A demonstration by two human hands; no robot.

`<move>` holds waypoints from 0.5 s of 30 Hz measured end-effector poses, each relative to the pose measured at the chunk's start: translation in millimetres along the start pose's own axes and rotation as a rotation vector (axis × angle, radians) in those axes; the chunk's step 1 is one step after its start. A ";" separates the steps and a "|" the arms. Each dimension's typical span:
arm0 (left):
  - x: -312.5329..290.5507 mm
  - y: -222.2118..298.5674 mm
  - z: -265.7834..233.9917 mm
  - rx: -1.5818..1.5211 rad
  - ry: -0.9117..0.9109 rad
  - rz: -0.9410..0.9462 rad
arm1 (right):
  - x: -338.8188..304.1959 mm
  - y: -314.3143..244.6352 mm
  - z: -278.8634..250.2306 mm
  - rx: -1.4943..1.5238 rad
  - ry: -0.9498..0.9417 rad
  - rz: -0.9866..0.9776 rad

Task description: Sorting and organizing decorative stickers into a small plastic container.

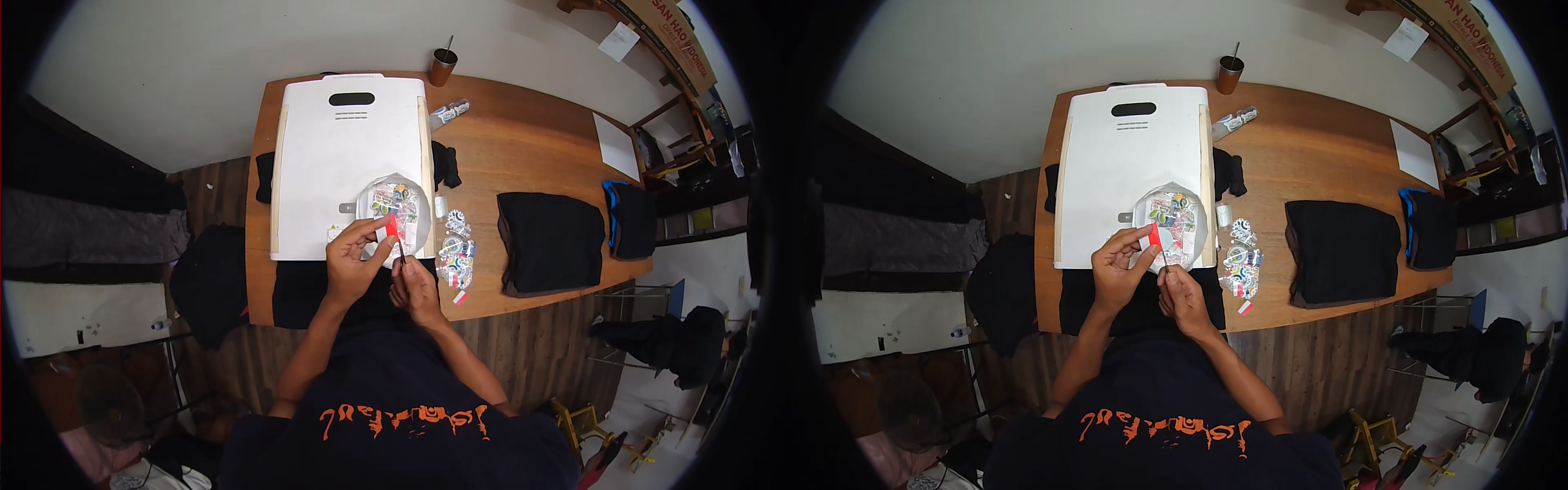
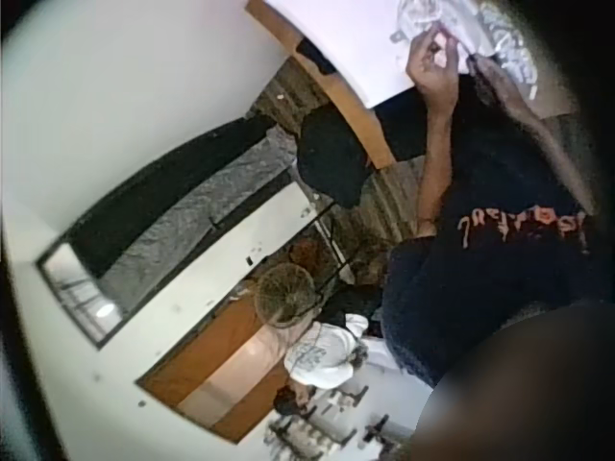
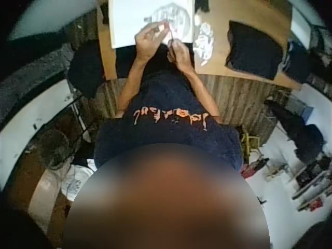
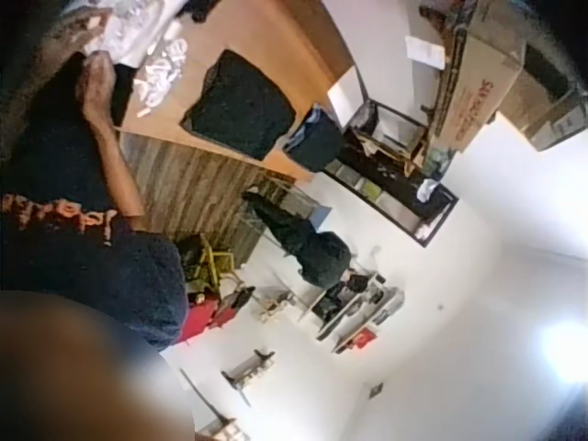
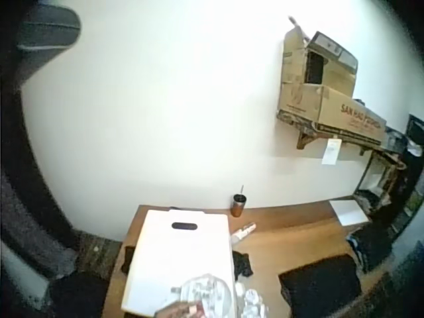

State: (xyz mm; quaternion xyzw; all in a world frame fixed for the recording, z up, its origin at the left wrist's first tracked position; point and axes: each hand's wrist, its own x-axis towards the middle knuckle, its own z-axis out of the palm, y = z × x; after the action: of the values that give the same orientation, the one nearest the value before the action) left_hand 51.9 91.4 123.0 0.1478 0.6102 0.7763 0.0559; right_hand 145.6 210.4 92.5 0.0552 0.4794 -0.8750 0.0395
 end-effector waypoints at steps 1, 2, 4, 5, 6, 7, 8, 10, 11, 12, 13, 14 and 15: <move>-0.3 -1.0 -0.1 0.003 0.002 0.001 | -0.1 0.1 0.0 0.001 0.002 0.008; -0.5 -1.3 -0.2 0.004 0.002 0.001 | 0.0 0.5 -0.1 0.001 0.001 0.008; -0.2 -0.7 -0.2 0.012 0.004 -0.006 | 0.6 0.7 0.6 0.006 0.002 -0.005; 0.2 0.1 0.0 0.012 0.004 -0.006 | 0.9 -0.3 1.0 0.007 0.002 -0.005; 0.5 1.0 0.4 0.009 0.003 -0.004 | 1.1 -1.6 1.4 0.000 0.003 -0.005; 0.6 1.4 0.6 0.005 0.001 -0.003 | 1.2 -2.2 1.5 -0.006 0.004 -0.005; 0.5 1.1 0.3 0.005 0.001 -0.003 | 1.0 -1.1 1.2 -0.006 0.004 -0.005; -0.1 0.5 -0.3 0.003 0.006 -0.021 | 0.5 1.3 0.7 0.002 0.011 -0.006; -0.2 0.3 -0.2 0.003 0.006 -0.021 | 0.5 1.0 0.8 0.002 0.011 -0.006; 0.0 0.0 -0.1 0.002 0.007 -0.022 | 0.9 0.4 0.9 0.001 0.013 -0.007; 0.2 -0.2 0.0 0.001 0.008 -0.022 | 1.1 0.1 0.9 0.000 0.015 -0.007; 0.3 -0.2 0.0 0.001 0.008 -0.023 | 1.1 0.3 0.9 -0.001 0.015 -0.007; 0.2 -0.3 0.0 0.006 0.009 -0.022 | 0.8 0.8 0.9 0.003 0.014 -0.007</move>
State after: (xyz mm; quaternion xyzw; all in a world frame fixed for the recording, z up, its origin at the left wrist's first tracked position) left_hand 51.7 91.6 122.7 0.1377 0.6142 0.7746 0.0612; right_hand 144.9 209.2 92.2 0.0598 0.4784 -0.8755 0.0332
